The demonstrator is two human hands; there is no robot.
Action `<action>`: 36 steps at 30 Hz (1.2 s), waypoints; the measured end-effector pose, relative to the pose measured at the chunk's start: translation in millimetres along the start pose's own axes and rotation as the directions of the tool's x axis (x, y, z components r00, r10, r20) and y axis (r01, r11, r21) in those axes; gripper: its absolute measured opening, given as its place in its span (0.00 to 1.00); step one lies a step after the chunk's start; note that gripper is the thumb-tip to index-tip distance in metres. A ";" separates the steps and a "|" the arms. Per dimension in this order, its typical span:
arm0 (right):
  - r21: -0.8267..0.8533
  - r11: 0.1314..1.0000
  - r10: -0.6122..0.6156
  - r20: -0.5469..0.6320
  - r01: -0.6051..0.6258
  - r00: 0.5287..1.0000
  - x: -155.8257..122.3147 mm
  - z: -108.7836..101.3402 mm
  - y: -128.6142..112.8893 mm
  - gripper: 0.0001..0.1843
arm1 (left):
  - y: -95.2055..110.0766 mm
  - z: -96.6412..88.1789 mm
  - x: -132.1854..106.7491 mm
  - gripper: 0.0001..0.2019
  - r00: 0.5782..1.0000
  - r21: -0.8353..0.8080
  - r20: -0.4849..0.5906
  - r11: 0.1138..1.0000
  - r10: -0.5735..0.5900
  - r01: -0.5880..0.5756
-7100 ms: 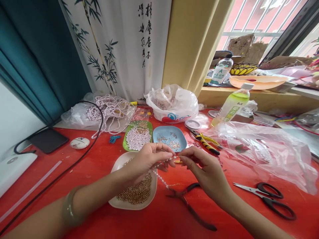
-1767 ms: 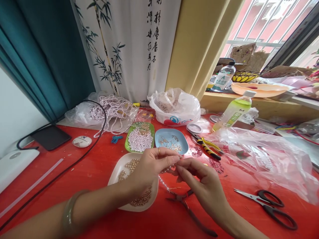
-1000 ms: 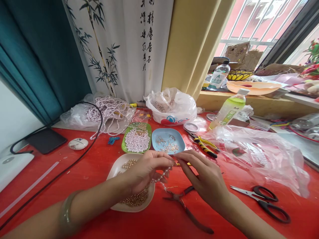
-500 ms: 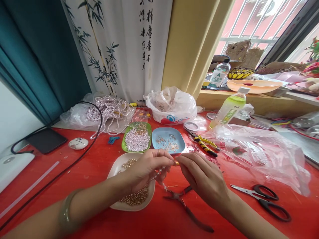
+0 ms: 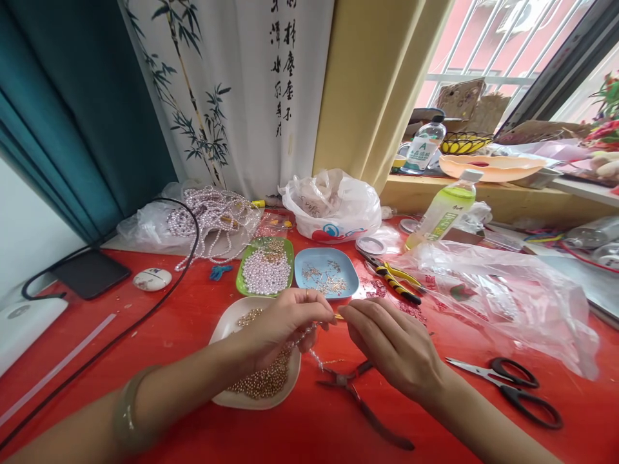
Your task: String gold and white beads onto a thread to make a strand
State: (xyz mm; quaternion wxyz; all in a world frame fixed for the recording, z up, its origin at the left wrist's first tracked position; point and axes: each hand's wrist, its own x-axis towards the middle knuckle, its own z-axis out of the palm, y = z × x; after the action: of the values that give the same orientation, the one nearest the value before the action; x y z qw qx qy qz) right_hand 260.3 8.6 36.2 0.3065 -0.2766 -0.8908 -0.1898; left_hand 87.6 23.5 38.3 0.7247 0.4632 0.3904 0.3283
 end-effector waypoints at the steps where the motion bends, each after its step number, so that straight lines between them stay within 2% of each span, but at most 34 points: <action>1: 0.015 1.000 0.008 0.016 -0.008 1.000 0.5 0.5 0.9 0.12 | 0.9 -1.0 0.1 0.04 1.000 0.015 0.002 1.000 -0.004 0.004; 4: 0.071 0.995 0.070 0.070 -0.075 0.995 1.3 4.4 7.9 0.12 | 2.7 -5.8 1.6 0.04 1.000 0.022 0.013 1.000 -0.012 0.012; 6: 0.097 0.976 0.184 0.088 -0.193 0.979 0.7 8.7 15.9 0.11 | 2.9 -10.8 4.4 0.05 1.000 -0.012 0.001 1.000 -0.012 0.012; 8: 0.098 0.934 0.330 0.137 -0.344 0.934 -1.4 13.8 24.3 0.09 | 2.4 -16.8 9.1 0.05 0.999 -0.066 -0.041 0.998 -0.018 0.016; 10: 0.092 0.910 0.363 0.287 -0.403 0.886 -5.2 19.3 30.8 0.07 | 2.1 -23.0 15.4 0.08 0.994 -0.115 -0.104 0.993 -0.024 0.012; 11: 0.082 0.914 0.346 0.359 -0.398 0.867 -7.6 22.1 32.8 0.07 | 2.1 -25.8 18.9 0.09 0.991 -0.130 -0.132 0.992 -0.025 0.007; 14: 0.042 0.937 0.297 0.425 -0.346 0.855 -15.2 29.8 33.3 0.05 | 3.2 -31.4 29.0 0.12 0.984 -0.156 -0.179 0.988 -0.013 -0.015; 19: -0.021 0.982 0.182 0.367 -0.187 0.912 -24.6 35.0 28.2 0.14 | 3.8 -32.9 40.2 0.12 0.989 -0.200 -0.147 0.980 -0.006 -0.023; 21: 0.032 0.977 0.190 0.322 -0.212 0.927 -24.7 33.6 27.8 0.14 | 2.5 -32.9 43.3 0.12 0.992 -0.210 -0.126 0.977 0.009 -0.035; 22: 0.090 0.960 0.225 0.306 -0.264 0.925 -23.1 32.2 28.0 0.13 | 1.9 -33.0 44.5 0.12 0.993 -0.209 -0.118 0.977 0.014 -0.038; 24: 0.254 0.872 0.334 0.313 -0.417 0.889 -15.7 28.8 29.2 0.08 | 1.6 -33.4 46.2 0.12 0.995 -0.205 -0.099 0.978 0.011 -0.031; 27: 0.456 0.655 0.474 0.373 -0.603 0.798 3.8 25.1 31.6 0.06 | 4.3 -34.5 46.8 0.12 0.998 -0.189 -0.062 0.982 0.006 -0.018; 30: 0.589 0.433 0.546 0.432 -0.683 0.718 25.0 27.8 34.4 0.08 | 8.9 -36.8 46.7 0.11 0.998 -0.169 -0.061 0.985 0.021 -0.031; 33: 0.683 0.188 0.552 0.521 -0.706 0.651 40.3 35.2 36.4 0.10 | 12.2 -40.2 46.9 0.11 0.993 -0.179 -0.111 0.982 0.033 -0.053; 34: 0.695 0.144 0.551 0.535 -0.705 0.640 43.8 37.5 36.7 0.11 | 12.8 -41.4 46.9 0.11 0.992 -0.185 -0.124 0.981 0.036 -0.058; 35: 0.699 0.137 0.551 0.535 -0.702 0.641 46.7 39.2 36.6 0.11 | 13.2 -42.5 46.8 0.11 0.990 -0.193 -0.135 0.979 0.037 -0.063; 36: 0.693 0.168 0.552 0.523 -0.701 0.649 48.9 40.2 36.3 0.12 | 13.5 -43.6 46.6 0.11 0.989 -0.202 -0.144 0.977 0.038 -0.067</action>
State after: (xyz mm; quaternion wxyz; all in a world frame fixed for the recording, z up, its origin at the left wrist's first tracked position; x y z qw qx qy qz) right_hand 232.4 75.6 44.4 0.3819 -0.4394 -0.6807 0.4447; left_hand 70.5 85.4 27.1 0.7309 0.3718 0.3913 0.4177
